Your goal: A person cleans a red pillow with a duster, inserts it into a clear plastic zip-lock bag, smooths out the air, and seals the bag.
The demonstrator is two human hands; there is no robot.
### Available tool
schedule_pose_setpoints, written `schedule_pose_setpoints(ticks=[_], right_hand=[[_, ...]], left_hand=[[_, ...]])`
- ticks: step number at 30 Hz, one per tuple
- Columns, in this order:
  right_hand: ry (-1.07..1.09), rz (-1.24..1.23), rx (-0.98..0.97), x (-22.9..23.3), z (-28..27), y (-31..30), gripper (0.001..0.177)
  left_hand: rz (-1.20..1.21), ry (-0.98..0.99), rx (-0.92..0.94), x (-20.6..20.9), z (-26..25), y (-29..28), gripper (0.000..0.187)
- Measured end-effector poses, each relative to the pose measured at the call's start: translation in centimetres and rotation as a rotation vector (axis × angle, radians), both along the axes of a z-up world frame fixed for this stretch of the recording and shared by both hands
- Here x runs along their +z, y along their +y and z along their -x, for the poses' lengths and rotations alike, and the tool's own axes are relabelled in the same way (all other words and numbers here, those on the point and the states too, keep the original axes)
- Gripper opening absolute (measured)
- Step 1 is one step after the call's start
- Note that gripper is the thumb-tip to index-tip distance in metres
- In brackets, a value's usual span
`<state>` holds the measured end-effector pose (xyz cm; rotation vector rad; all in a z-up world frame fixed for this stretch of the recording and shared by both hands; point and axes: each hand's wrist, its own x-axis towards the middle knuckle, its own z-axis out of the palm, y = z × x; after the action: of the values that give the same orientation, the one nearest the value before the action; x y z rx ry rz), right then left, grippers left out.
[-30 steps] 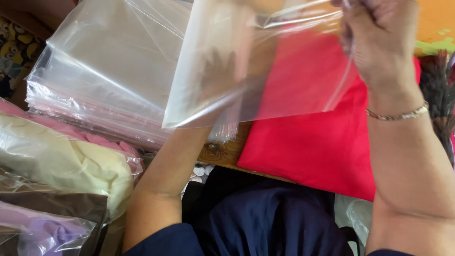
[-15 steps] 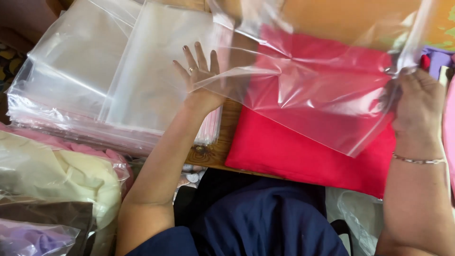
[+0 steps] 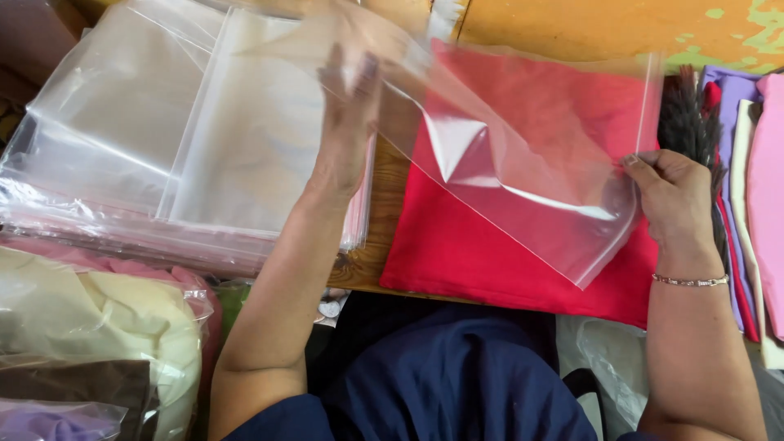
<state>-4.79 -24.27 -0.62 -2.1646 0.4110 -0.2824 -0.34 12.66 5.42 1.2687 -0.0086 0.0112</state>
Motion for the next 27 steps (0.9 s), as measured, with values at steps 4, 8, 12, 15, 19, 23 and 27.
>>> schedule_pose_setpoints(ticks=[4, 8, 12, 15, 19, 23, 27], right_hand=[[0.059, -0.16, 0.122, 0.3, 0.1, 2.0, 0.019], [0.179, -0.205, 0.214, 1.8, 0.1, 4.2, 0.02], [0.156, -0.16, 0.207, 1.2, -0.5, 4.4, 0.029], [0.138, 0.057, 0.205, 2.6, 0.2, 6.3, 0.031], [0.124, 0.098, 0.237, -1.4, 0.0, 4.6, 0.018], [0.09, 0.267, 0.353, -1.1, 0.3, 6.0, 0.015], [-0.067, 0.272, 0.377, 0.8, 0.3, 8.9, 0.017]], left_hand=[[-0.202, 0.266, 0.045, -2.9, -0.7, -1.2, 0.114], [-1.267, 0.217, -0.062, -6.1, -1.7, -0.7, 0.049], [-1.579, 0.123, 0.214, -8.3, -2.6, 0.0, 0.045], [-1.753, 0.274, -0.037, -7.7, -2.7, -0.7, 0.013], [-1.809, 0.071, -0.188, -9.5, -1.4, -1.8, 0.02], [-1.646, -0.362, -0.355, -3.8, 2.2, -4.2, 0.015], [-1.411, -0.574, -0.399, -1.8, 2.7, -6.2, 0.023]])
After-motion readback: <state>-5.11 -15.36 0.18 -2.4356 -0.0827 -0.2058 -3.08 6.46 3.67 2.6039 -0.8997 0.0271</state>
